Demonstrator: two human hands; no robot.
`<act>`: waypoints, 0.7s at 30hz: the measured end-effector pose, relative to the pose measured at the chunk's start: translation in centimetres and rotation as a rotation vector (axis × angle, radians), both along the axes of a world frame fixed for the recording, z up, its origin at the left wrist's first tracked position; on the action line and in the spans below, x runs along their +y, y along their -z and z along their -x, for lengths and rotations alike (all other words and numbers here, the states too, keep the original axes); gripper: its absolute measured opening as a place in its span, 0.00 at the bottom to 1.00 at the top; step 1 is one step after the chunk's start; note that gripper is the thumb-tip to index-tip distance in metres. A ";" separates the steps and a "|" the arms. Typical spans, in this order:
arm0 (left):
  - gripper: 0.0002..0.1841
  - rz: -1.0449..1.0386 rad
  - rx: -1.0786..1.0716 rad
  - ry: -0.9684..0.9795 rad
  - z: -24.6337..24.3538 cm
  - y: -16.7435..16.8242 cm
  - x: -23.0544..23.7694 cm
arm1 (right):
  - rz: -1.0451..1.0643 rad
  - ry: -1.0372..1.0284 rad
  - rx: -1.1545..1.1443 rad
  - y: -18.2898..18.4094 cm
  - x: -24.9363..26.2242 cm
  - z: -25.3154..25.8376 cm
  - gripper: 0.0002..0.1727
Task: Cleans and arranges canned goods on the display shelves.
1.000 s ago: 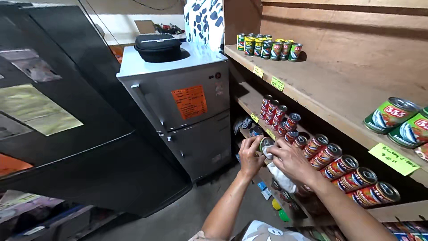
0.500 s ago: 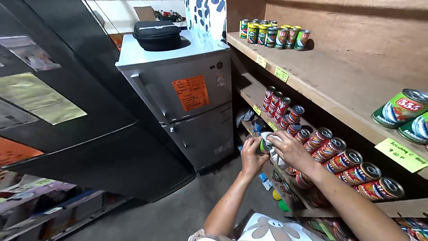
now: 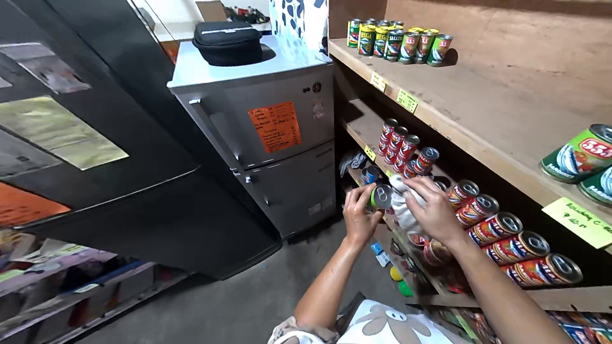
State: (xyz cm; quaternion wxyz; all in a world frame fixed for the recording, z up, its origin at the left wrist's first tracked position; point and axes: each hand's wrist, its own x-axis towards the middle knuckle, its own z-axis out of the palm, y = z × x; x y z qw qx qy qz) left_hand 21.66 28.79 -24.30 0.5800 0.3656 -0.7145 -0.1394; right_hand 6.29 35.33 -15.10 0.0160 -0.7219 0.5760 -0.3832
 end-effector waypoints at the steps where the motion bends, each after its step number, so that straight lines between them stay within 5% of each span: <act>1: 0.28 0.002 -0.008 0.012 0.3 0.1 0.3 | -0.013 -0.040 0.019 0.4 -0.1 -0.7 0.19; 3: 0.21 0.003 -0.017 0.016 0.6 0.4 0.3 | 0.055 -0.103 0.146 2.7 -0.2 -1.9 0.21; 6: 0.31 -0.188 -0.005 0.064 -0.4 1.4 0.0 | -0.025 -0.224 0.317 3.1 -0.3 0.0 0.15; 8: 0.34 -0.306 0.004 0.067 -1.1 2.2 -0.2 | -0.211 -0.170 0.298 1.9 -0.8 1.4 0.14; 13: 0.28 -0.295 0.033 0.067 -1.3 1.9 0.0 | -0.123 -0.347 0.236 3.3 -1.5 -0.8 0.18; 16: 0.35 -0.451 0.104 0.122 -2.1 1.8 -0.1 | -0.189 -0.212 0.303 2.6 -2.5 1.3 0.13; 18: 0.38 -0.591 0.158 0.234 -2.8 1.4 -0.3 | -0.127 -0.125 0.188 2.0 -3.2 2.2 0.14; 21: 0.32 -0.701 0.277 0.427 -2.5 0.6 -0.1 | -0.178 -0.337 -0.068 2.8 -3.5 0.7 0.20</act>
